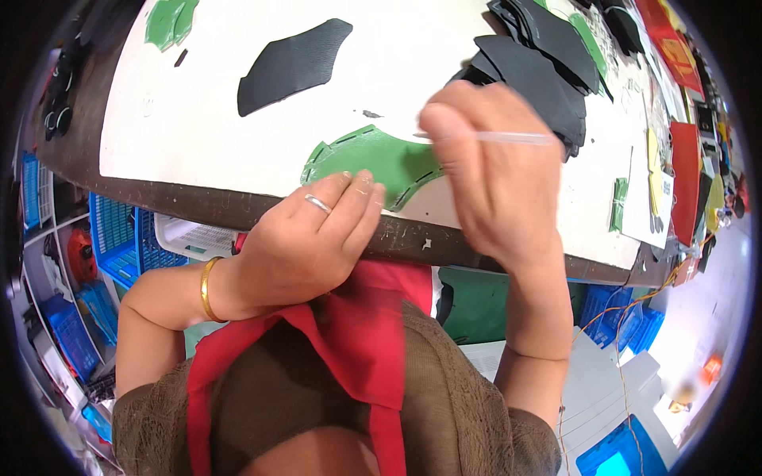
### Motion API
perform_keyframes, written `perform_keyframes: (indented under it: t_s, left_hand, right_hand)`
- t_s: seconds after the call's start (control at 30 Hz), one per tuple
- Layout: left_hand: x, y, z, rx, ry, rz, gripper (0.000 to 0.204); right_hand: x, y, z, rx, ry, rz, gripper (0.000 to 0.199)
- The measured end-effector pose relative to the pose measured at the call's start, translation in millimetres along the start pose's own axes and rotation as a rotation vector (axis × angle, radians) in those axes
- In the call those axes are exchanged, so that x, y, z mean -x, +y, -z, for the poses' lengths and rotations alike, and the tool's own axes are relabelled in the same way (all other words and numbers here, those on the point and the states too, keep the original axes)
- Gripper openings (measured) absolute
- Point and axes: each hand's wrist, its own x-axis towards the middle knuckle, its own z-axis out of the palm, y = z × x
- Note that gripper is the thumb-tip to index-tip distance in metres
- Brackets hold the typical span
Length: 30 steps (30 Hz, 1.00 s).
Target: The recorder applies glue to green shoe components using a small tube and then bundles black components with a rubber band.
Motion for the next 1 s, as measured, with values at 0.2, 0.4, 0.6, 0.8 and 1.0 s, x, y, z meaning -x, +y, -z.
perform_keyframes:
  t_s: [0.2, 0.4, 0.6, 0.8, 1.0]
  left_hand:
    - [7.6, 1.8, -6.9, 0.054, 0.046, 0.007, 0.039]
    - [1.6, 0.1, 0.0, 0.001, 0.058, 0.037, 0.035]
    - [-2.5, 0.5, -3.4, 0.003, 0.025, 0.064, 0.031]
    - [-5.3, -3.3, -10.3, 0.009, 0.126, 0.060, 0.030]
    - [-19.4, -1.4, -8.8, -0.047, 0.061, 0.082, 0.035]
  right_hand:
    - [-31.8, -25.2, -46.3, -0.133, -0.332, 0.131, 0.026]
    - [-46.4, -21.1, -40.6, 0.095, -0.284, 0.275, 0.025]
    - [-31.0, -9.3, -11.1, 0.309, -0.183, 0.142, 0.022]
    - [13.7, 2.4, 7.8, -0.347, -0.111, -0.165, 0.024]
    - [31.8, 16.4, -6.2, -0.199, -0.174, 0.153, 0.018]
